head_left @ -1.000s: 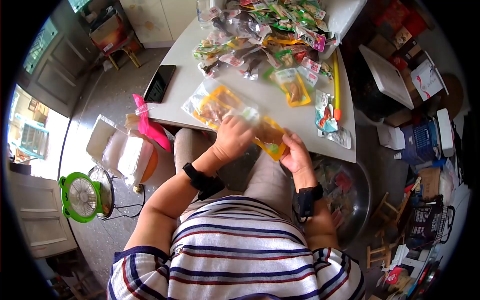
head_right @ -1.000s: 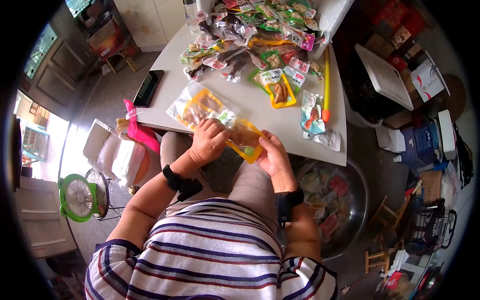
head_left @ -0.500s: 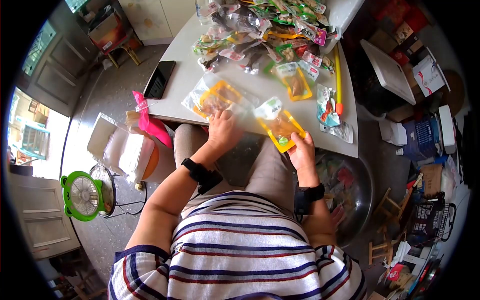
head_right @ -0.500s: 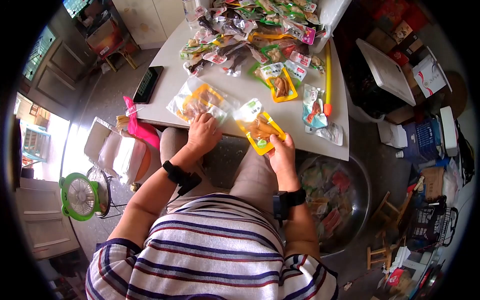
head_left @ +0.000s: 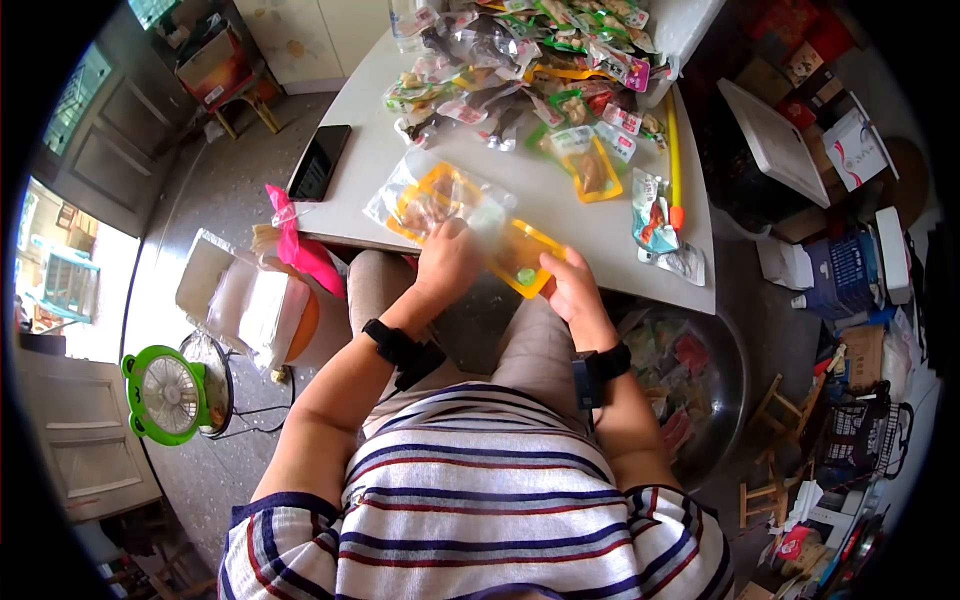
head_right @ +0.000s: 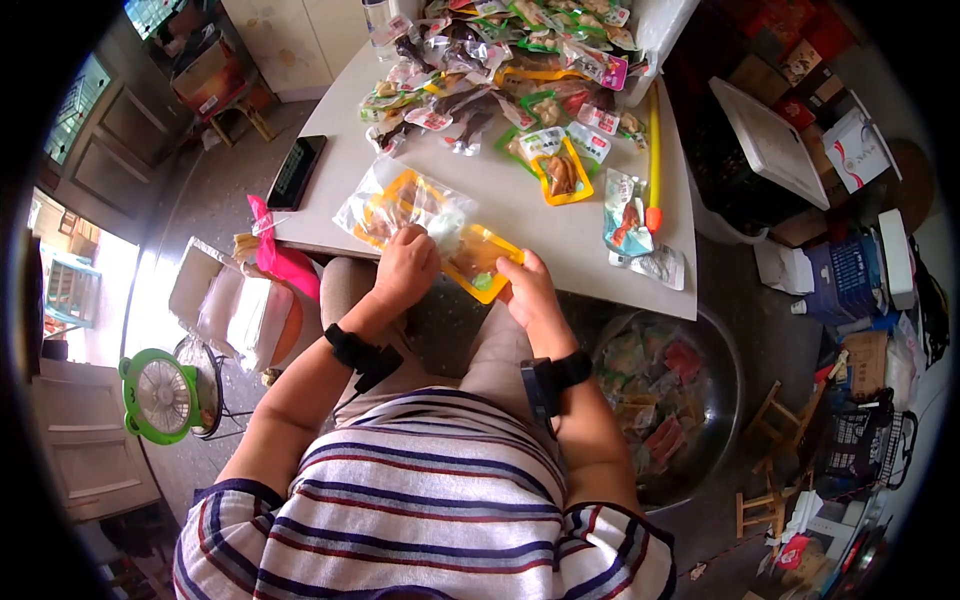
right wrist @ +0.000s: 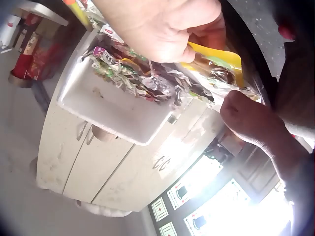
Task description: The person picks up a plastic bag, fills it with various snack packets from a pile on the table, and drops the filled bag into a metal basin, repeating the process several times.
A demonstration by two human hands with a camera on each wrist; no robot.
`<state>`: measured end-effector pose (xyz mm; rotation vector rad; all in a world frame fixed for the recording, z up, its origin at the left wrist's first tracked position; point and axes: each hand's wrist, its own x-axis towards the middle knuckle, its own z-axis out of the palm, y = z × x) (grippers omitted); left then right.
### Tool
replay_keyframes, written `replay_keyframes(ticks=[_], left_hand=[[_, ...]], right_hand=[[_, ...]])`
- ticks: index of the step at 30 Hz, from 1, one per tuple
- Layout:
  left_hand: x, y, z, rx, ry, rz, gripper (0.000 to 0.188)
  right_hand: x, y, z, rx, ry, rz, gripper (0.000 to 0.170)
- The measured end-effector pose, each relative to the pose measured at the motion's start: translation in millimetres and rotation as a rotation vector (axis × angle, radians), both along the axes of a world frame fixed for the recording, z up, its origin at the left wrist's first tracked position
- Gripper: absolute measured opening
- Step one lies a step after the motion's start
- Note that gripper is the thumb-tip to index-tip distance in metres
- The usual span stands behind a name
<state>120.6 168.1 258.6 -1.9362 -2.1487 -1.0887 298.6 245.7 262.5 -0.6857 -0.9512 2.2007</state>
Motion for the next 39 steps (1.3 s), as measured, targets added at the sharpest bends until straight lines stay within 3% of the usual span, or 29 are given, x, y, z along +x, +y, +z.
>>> replay_keyframes(ticks=[4,7,10,16,20,27,32,36,39], left_hand=[[9,-7,19,0.057,0.176,-0.004,0.007],[12,-11,26,0.011,0.224,-0.013,0.013],[11,-14,24,-0.015,0.260,0.001,0.015],[9,-15,19,0.090,0.293,-0.032,0.015],[8,-15,15,0.033,0.272,-0.030,0.015],[11,-23,9,0.079,0.254,-0.105,0.018],[9,-35,17,0.139,0.173,-0.061,0.037],[2,-42,15,0.131,0.224,-0.071,0.047],[-8,-41,1,0.132,0.283,-0.034,0.030]], right_hand=[[-25,8,5,-0.098,0.079,0.127,0.030],[-39,12,10,-0.036,-0.174,0.195,0.026],[-43,16,24,0.325,-0.552,0.347,0.021],[-51,15,-10,0.010,-0.275,0.153,0.017],[-71,0,-5,-0.054,-0.137,-0.047,0.016],[-73,-2,-8,0.034,-0.247,0.021,0.012],[-81,0,-7,0.035,-0.221,0.070,0.007],[-79,-6,7,0.089,-0.372,0.206,0.008],[-73,-5,8,0.171,-0.408,0.292,0.011]])
